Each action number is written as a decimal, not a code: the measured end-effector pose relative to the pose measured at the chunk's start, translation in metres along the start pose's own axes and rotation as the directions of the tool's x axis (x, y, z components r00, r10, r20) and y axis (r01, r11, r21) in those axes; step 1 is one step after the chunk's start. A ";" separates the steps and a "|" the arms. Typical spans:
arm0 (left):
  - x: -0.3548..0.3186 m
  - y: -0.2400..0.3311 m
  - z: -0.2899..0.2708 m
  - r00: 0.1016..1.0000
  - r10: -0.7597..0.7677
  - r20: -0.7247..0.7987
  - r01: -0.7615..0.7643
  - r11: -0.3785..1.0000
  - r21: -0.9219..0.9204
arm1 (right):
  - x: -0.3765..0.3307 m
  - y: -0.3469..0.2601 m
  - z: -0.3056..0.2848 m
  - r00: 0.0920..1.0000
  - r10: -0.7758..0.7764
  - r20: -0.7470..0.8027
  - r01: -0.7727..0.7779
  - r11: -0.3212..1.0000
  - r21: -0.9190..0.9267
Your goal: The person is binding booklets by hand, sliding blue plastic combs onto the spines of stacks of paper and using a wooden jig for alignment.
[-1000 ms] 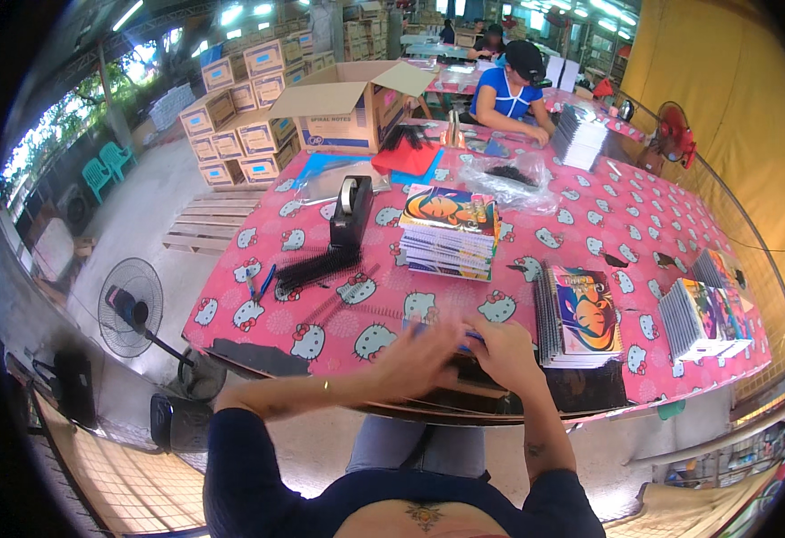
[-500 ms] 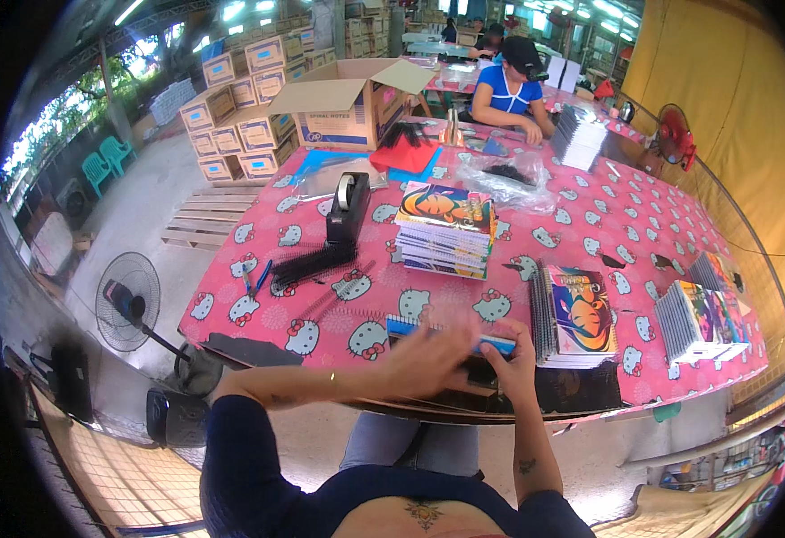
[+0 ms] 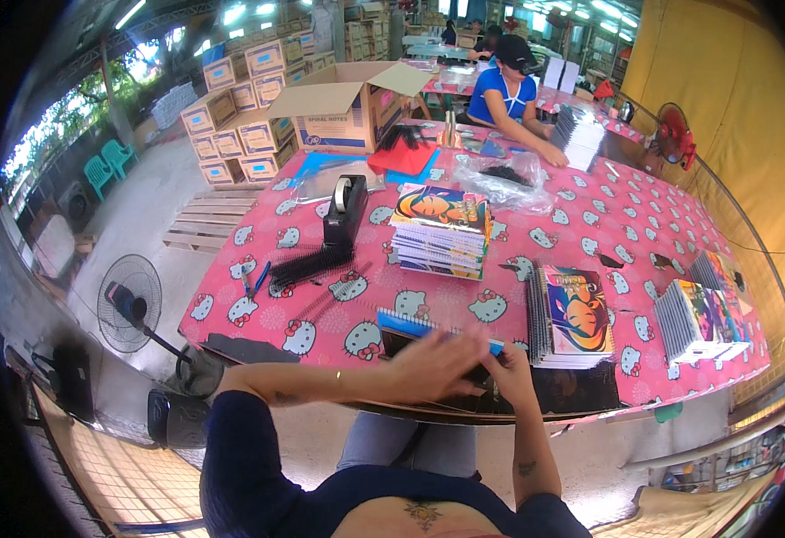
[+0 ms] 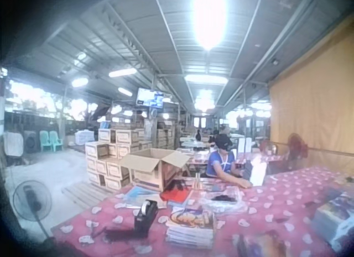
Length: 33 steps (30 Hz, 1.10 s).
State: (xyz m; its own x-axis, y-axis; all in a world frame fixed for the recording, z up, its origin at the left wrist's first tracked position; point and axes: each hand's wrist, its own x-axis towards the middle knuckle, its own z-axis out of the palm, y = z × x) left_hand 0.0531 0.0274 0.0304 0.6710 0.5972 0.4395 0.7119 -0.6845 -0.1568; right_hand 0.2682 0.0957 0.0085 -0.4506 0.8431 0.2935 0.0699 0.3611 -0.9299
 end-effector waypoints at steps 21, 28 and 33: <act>0.033 0.012 -0.027 0.988 -0.145 -0.051 0.135 0.976 -0.168 | -0.006 -0.021 -0.005 0.976 -0.121 -0.182 0.117 0.993 -0.031; 0.050 -0.017 -0.031 0.980 -0.175 -0.090 0.138 0.938 -0.318 | 0.001 -0.037 -0.033 0.997 0.073 -0.003 -0.073 0.996 0.055; 0.048 -0.020 -0.026 0.978 -0.198 -0.058 0.172 0.939 -0.298 | 0.019 -0.058 -0.042 0.978 -0.033 0.204 0.063 0.987 -0.145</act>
State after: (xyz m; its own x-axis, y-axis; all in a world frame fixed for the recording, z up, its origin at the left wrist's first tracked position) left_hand 0.0662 0.0589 0.0774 0.5033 0.6956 0.5127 0.7224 -0.6642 0.1921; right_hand 0.2929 0.1074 0.0770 -0.6249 0.7317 0.2724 0.1693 0.4676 -0.8676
